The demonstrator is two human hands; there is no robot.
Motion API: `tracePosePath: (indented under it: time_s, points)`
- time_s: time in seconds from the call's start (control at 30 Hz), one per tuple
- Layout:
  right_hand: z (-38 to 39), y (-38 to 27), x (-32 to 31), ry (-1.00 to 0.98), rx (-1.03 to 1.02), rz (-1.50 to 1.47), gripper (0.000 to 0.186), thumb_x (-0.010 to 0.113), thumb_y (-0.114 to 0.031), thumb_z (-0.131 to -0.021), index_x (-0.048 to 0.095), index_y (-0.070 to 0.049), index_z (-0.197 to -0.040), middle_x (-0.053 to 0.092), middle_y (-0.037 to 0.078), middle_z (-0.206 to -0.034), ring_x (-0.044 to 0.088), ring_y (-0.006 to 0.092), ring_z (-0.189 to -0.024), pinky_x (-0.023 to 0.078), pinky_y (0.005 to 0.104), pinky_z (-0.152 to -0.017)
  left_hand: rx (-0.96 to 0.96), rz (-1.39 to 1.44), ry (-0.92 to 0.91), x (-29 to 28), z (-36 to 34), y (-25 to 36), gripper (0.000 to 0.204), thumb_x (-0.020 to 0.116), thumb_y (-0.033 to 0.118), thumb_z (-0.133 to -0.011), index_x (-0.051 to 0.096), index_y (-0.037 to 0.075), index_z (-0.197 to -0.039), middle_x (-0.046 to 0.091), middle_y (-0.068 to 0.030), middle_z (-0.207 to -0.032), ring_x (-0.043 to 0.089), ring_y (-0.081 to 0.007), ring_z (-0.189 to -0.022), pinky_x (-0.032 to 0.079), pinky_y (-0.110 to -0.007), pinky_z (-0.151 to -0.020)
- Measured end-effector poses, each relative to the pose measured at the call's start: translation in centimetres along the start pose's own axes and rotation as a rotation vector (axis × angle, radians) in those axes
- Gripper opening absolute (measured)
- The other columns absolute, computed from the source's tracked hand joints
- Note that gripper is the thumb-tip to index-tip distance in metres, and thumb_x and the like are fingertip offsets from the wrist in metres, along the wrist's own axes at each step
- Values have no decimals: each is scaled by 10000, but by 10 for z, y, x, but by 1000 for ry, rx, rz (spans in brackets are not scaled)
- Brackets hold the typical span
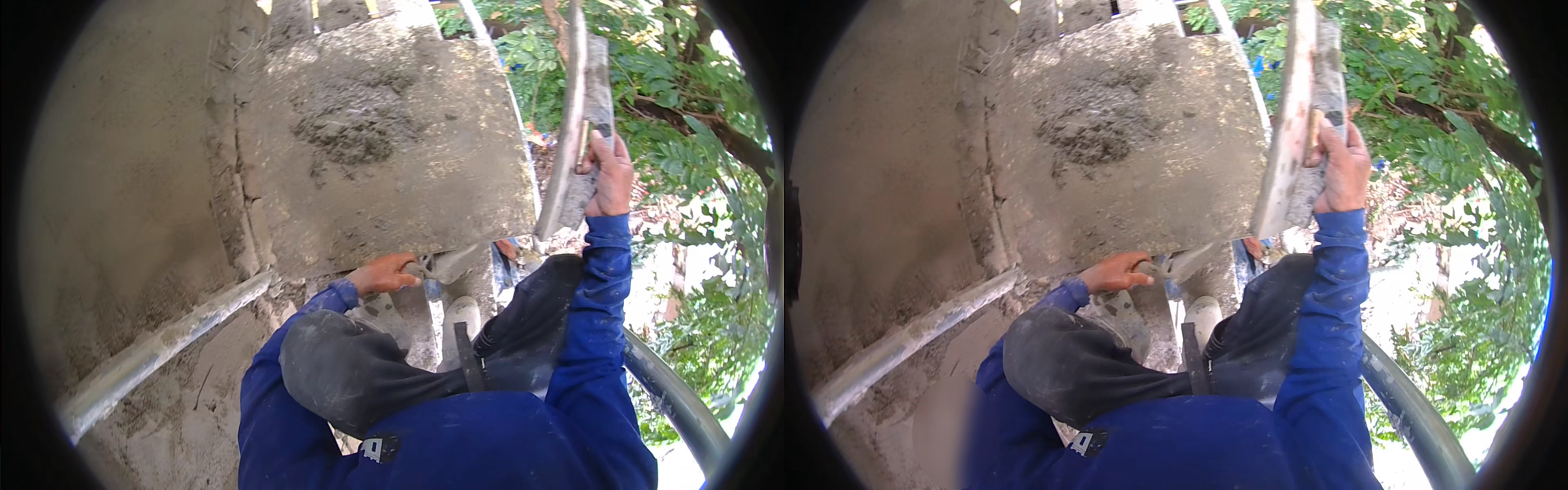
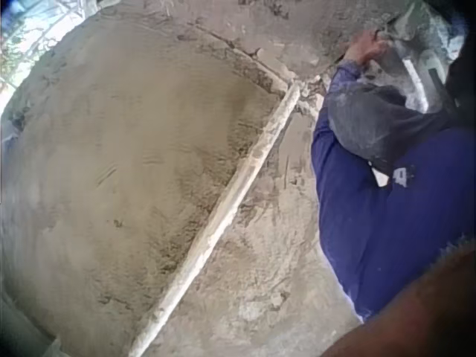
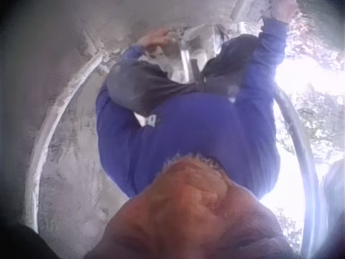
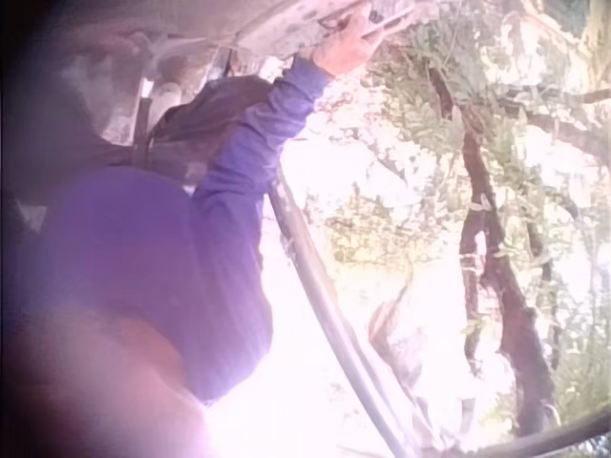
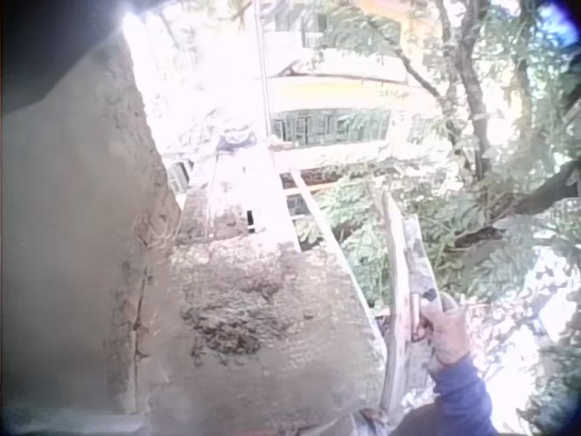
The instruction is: The person applies wet cement to a vertical wall using a trowel and a hawk, smoothing the surface with a long straightedge. The person works on scaffolding, repeatedly scooping mortar from a bucket and spreading it across the wall to create a level finish.
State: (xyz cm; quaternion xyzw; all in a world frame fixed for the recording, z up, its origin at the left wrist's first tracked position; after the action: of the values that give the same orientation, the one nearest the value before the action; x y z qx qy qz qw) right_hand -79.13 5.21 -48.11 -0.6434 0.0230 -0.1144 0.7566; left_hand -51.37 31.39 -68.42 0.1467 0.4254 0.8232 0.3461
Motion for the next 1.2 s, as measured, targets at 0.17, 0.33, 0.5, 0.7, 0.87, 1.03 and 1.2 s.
tracePosePath:
  time_s: [0.17,0.33,0.5,0.7,0.87,1.03,1.2]
  points:
    - [-5,12,1,-25,8,66,130,626,-156,-887,572,-38,-902,515,-10,-650,479,67,-522,415,213,-493,-171,259,-161,21,-72,-3,438,624,381,-878,519,9,-1084,533,-43,-699,495,-116,-525,411,-286,-465]
    - [1,8,-17,7,18,40,125,616,-150,-881,576,-35,-911,518,-5,-654,488,76,-523,428,219,-496,-292,243,56,-47,-39,-46,414,605,382,-890,530,8,-1049,516,-28,-657,482,-115,-480,388,-276,-429]
    - [-2,4,-30,67,4,7,133,610,-140,-879,573,-27,-939,523,0,-661,476,76,-520,420,220,-495,-365,12,352,-143,31,-70,575,580,409,-896,494,-69,-1205,561,-71,-686,540,-163,-502,434,-318,-458]
    - [3,1,-5,-3,10,23,150,607,-132,-881,573,-15,-968,526,-3,-663,473,73,-523,410,214,-503,-186,-96,164,-41,-37,-20,535,585,465,-876,536,-46,-1025,604,-101,-754,570,-171,-535,454,-325,-452]
    - [10,-1,-1,-35,-7,68,177,622,-146,-881,569,-11,-983,522,-4,-647,471,72,-519,404,212,-500,-234,286,113,-66,-76,-22,454,580,439,-886,535,0,-990,528,-43,-683,526,-128,-511,400,-291,-421]
    - [3,-1,-12,23,-1,2,200,625,-143,-880,573,-9,-1019,534,-1,-648,477,72,-504,408,211,-482,-317,208,443,-180,4,-41,387,587,396,-885,531,17,-938,520,-46,-667,506,-125,-483,385,-302,-411]
    - [3,-1,-18,39,-20,11,210,625,-152,-883,581,-5,-1026,546,3,-655,482,69,-504,409,215,-477,-332,70,532,-193,46,-54,458,581,405,-880,520,-31,-1006,587,-119,-747,576,-174,-555,441,-339,-479]
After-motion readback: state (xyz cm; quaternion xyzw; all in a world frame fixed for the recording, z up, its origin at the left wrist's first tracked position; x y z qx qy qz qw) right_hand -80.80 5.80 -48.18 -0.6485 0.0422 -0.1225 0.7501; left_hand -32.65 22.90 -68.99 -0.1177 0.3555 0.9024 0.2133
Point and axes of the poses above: each hand's wrist, its own z-axis away from the middle knuckle, its own x-axis out of the palm, y = z × x, the point moved 10 cm from there along -z, towards the middle knuckle
